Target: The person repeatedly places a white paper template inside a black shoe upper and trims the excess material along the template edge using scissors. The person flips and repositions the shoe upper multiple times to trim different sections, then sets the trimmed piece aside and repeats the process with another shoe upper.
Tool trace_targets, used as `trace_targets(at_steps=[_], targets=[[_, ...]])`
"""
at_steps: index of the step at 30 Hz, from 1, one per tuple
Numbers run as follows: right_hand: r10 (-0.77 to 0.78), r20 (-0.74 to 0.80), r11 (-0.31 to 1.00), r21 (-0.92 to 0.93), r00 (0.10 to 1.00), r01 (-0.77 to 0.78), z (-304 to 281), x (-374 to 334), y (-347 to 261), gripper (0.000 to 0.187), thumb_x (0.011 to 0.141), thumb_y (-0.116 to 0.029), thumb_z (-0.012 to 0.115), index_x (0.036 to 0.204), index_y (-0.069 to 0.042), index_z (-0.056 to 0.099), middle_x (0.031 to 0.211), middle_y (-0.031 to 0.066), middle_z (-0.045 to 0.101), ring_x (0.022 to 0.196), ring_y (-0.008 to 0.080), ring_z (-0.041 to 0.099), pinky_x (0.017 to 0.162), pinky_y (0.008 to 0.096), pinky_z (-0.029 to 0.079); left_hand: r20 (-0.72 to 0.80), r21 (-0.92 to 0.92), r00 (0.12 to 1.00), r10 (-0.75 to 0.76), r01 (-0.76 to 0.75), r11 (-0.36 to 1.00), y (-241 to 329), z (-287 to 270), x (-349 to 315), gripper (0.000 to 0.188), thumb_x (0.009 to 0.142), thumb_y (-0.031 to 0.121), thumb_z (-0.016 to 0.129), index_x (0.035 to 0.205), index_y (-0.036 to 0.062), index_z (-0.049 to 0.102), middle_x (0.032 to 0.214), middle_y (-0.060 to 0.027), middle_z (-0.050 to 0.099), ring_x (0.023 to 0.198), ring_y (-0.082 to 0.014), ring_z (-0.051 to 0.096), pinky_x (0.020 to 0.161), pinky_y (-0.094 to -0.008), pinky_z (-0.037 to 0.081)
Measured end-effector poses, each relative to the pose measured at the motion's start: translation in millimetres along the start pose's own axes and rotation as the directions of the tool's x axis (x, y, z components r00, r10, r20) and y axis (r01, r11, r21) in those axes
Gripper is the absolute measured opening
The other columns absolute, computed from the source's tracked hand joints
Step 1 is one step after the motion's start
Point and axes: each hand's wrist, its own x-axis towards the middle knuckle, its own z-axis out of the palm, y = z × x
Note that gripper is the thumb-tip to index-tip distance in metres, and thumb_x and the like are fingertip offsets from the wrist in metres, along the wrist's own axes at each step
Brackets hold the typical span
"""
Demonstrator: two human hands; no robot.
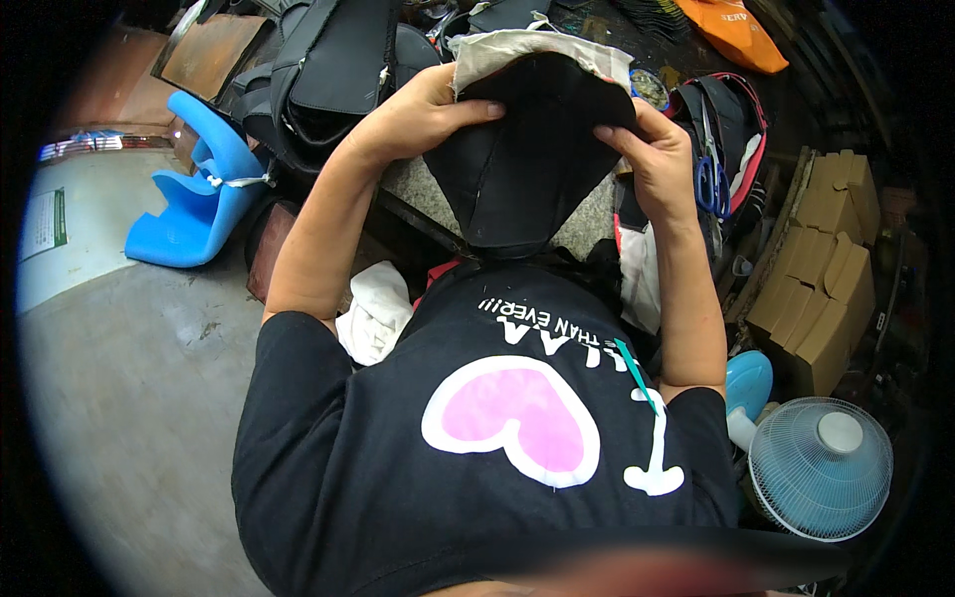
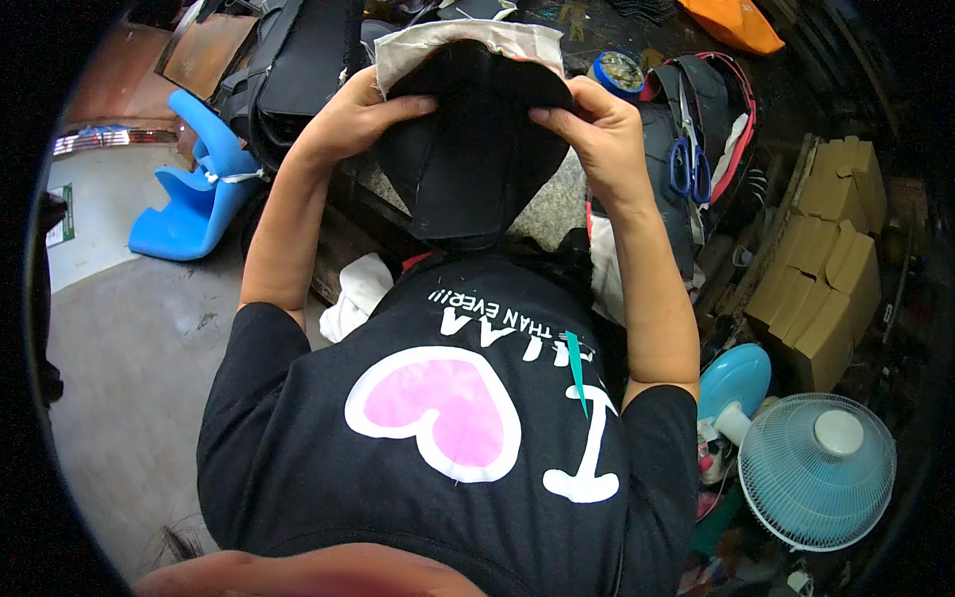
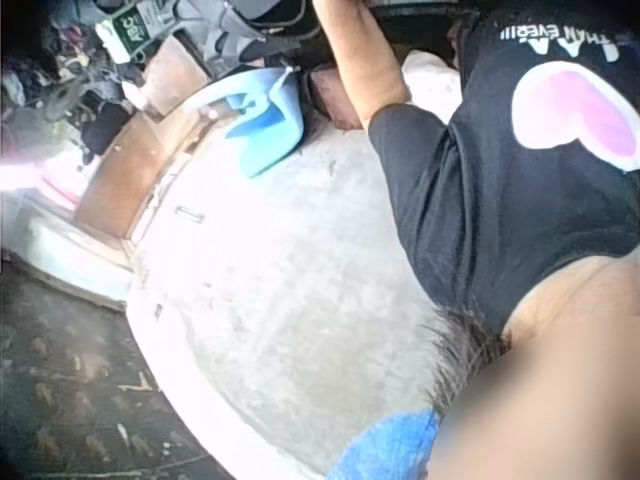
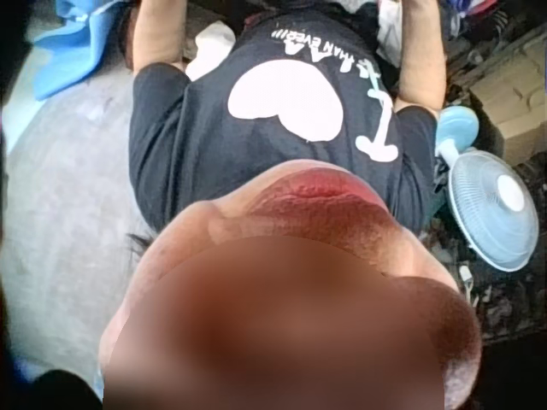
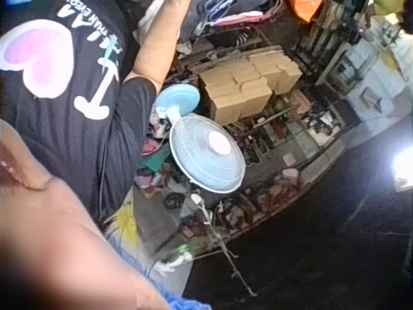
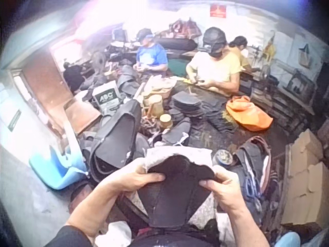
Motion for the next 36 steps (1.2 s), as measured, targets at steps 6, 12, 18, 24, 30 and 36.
trace_targets(at_steps=[6,12,18,24,30,36], targets=[[-0.231,-0.088,0.792,-0.596,0.969,0.135,-12.7,-3.1,0.9,0.019,0.077,-0.011,0.079,0.083,0.001,0.066,0.066,0.0041,0.056,0.059,0.0087,0.051,0.055,0.0252,0.042,0.056,0.128,0.990,0.129,-0.135,0.983,-0.5,7.6,16.1,0.053,0.086,-0.002,0.062,0.138,0.0029,0.050,0.135,-0.0070,0.057,0.127,-0.0164,0.049,0.110,-0.0299,0.034],[-0.240,-0.129,0.672,-0.737,0.962,0.069,-55.2,-23.3,-10.9,0.013,0.082,-0.012,0.072,0.092,-0.003,0.071,0.086,0.0098,0.068,0.076,0.0197,0.067,0.067,0.0280,0.050,0.076,0.035,0.997,0.035,-0.038,0.999,-6.7,-1.3,28.4,0.048,0.085,0.000,0.066,0.132,0.0007,0.055,0.131,-0.0053,0.059,0.121,-0.0144,0.052,0.107,-0.0288,0.035],[-0.066,-0.313,-0.033,-0.948,0.947,-0.316,-127.3,-48.9,-34.3,0.031,0.084,-0.031,0.069,0.105,-0.008,0.066,0.097,0.0106,0.068,0.089,0.0296,0.065,0.077,0.0390,0.050,-0.113,-0.322,0.992,-0.063,0.023,0.947,-16.9,-26.7,20.3,0.049,0.082,-0.006,0.068,0.129,0.0009,0.057,0.121,-0.0054,0.062,0.108,-0.0143,0.059,0.096,-0.0297,0.047],[-0.007,-0.416,-0.035,-0.909,0.909,-0.416,-152.4,-53.4,-14.6,0.045,0.087,-0.042,0.065,0.114,-0.007,0.060,0.110,0.0167,0.065,0.104,0.0362,0.061,0.085,0.0446,0.048,-0.142,-0.368,0.984,-0.109,0.050,0.929,-9.5,-38.9,10.4,0.056,0.079,-0.008,0.068,0.133,0.0030,0.054,0.124,-0.0059,0.061,0.108,-0.0154,0.060,0.093,-0.0320,0.050],[0.183,-0.483,0.096,-0.858,0.857,-0.504,-164.0,-46.3,-19.3,0.057,0.077,-0.053,0.072,0.108,-0.006,0.062,0.087,0.0155,0.066,0.084,0.0337,0.064,0.075,0.0427,0.048,-0.087,-0.469,0.994,-0.063,0.015,0.883,0.3,-55.7,-5.1,0.062,0.077,-0.011,0.066,0.135,0.0051,0.053,0.129,-0.0050,0.059,0.116,-0.0167,0.055,0.101,-0.0316,0.044],[-0.019,-0.407,-0.027,-0.913,0.913,-0.408,-143.0,-60.5,-15.1,0.045,0.074,-0.043,0.075,0.098,-0.008,0.063,0.083,0.0095,0.066,0.081,0.0317,0.065,0.072,0.0412,0.049,-0.023,-0.457,1.000,0.008,-0.017,0.889,-7.2,-62.3,-14.8,0.065,0.074,-0.010,0.067,0.136,0.0065,0.053,0.130,-0.0041,0.059,0.120,-0.0170,0.053,0.107,-0.0328,0.038]])
